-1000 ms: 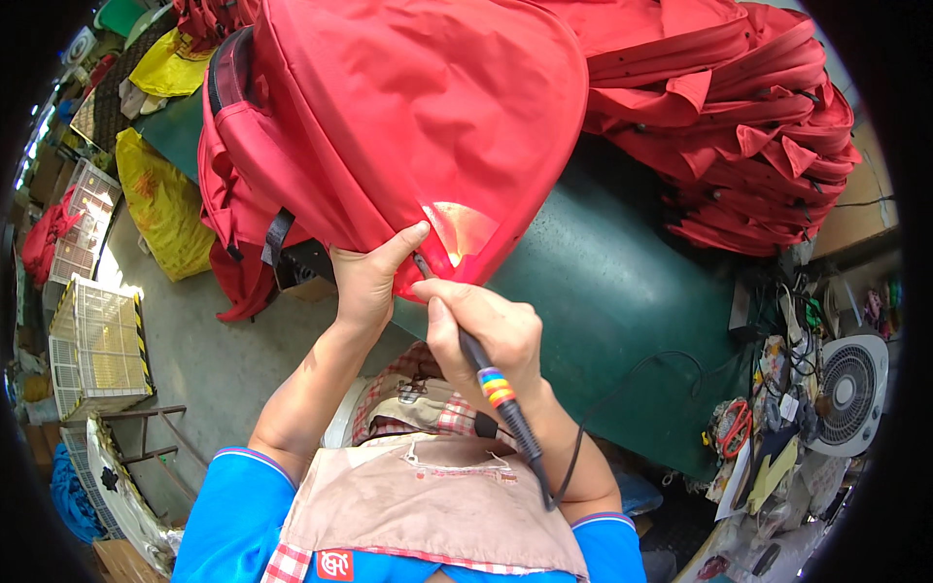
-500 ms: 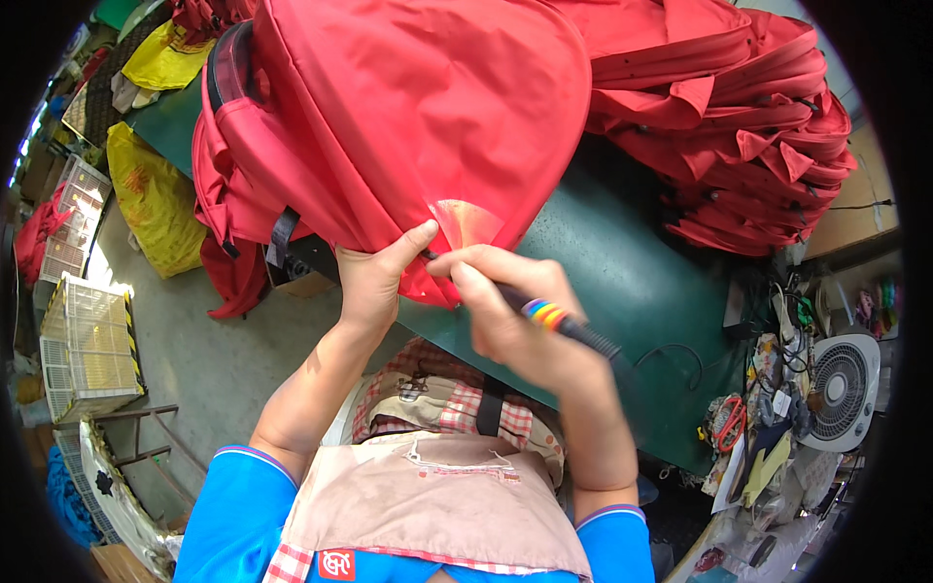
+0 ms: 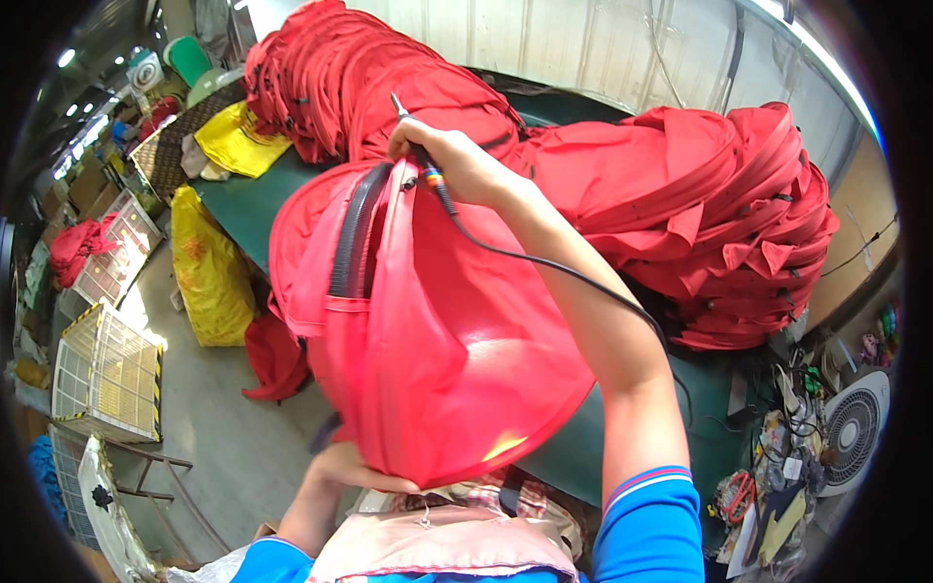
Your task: The person uses a handheld hot-air tool to seal seams on red fabric bags. They pick up each bag, apply the tool along edges, flip the bag to treat multiple sides, and place it back on the table. The process repeats for several bags.
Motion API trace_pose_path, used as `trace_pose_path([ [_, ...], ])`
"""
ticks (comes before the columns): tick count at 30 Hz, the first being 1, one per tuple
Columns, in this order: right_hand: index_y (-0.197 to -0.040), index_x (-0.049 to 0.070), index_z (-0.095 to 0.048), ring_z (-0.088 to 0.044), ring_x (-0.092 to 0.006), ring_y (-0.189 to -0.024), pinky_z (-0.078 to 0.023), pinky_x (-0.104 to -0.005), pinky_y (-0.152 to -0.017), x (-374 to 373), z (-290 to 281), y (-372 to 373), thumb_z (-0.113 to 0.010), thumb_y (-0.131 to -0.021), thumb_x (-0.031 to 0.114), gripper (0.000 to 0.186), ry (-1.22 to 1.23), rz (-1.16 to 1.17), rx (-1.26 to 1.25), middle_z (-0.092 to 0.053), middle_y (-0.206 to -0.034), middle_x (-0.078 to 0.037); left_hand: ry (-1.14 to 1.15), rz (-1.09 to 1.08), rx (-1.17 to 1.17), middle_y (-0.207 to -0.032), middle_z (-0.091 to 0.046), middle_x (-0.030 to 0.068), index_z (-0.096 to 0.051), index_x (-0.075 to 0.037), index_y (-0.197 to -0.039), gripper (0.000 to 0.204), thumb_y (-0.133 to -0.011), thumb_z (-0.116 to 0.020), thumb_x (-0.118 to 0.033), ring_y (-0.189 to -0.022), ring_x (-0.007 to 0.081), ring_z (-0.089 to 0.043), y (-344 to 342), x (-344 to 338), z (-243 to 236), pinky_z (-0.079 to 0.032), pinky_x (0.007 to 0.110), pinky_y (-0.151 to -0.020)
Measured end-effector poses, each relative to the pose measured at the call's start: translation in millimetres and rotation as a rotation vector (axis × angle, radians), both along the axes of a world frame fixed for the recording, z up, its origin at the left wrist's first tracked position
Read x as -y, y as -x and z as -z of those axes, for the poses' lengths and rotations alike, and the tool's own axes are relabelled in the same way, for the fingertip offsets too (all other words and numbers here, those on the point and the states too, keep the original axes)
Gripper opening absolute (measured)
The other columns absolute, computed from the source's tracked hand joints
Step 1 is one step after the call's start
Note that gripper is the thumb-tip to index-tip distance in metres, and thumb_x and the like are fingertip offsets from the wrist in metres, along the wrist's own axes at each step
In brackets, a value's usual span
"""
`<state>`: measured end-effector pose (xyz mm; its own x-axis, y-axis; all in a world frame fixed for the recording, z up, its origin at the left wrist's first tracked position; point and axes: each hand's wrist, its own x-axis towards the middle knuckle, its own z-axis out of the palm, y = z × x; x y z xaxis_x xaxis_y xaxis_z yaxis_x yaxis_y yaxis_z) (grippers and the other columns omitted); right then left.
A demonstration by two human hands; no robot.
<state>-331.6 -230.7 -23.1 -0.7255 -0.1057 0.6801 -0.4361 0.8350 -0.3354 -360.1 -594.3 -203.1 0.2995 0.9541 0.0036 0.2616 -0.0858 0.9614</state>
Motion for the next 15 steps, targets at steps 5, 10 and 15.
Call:
trace_pose_path([
  [5,-0.108,0.006,-0.060,-0.055,-0.0165,-0.062,-0.046,-0.0252,-0.061,15.5,-54.0,-39.6,-0.073,-0.078,-0.008,0.036,-0.117,0.365,-0.415,-0.058,-0.078,-0.006,-0.567,-1.607,0.213,-0.134,-0.059,0.0139,-0.050,-0.001,-0.137,0.062,-0.084,-0.080,-0.014,-0.124,0.0232,-0.056,98.2,30.8,-17.0,-0.048,0.036,-0.104],
  [10,-0.111,0.007,-0.057,-0.053,-0.0085,-0.074,-0.044,-0.0232,-0.065,104.3,-102.5,-82.6,-0.075,-0.084,0.002,0.033,-0.172,0.555,-0.861,-0.055,-0.083,0.000,-0.604,-1.217,0.445,-0.146,-0.050,0.0157,-0.041,-0.003,-0.145,0.056,-0.097,-0.064,-0.021,-0.133,0.0235,-0.050,4.3,-74.1,-12.2,-0.042,0.038,-0.111],
  [15,-0.115,0.006,-0.057,-0.059,-0.0160,-0.075,-0.047,-0.0255,-0.065,118.6,-63.0,-83.1,-0.068,-0.086,-0.004,0.033,-0.408,0.662,-0.937,-0.059,-0.092,-0.007,-0.471,-0.833,0.968,-0.147,-0.050,0.0147,-0.038,-0.004,-0.149,0.060,-0.102,-0.057,-0.034,-0.134,0.0274,-0.049,-95.6,-140.1,3.2,-0.036,0.045,-0.116],
])
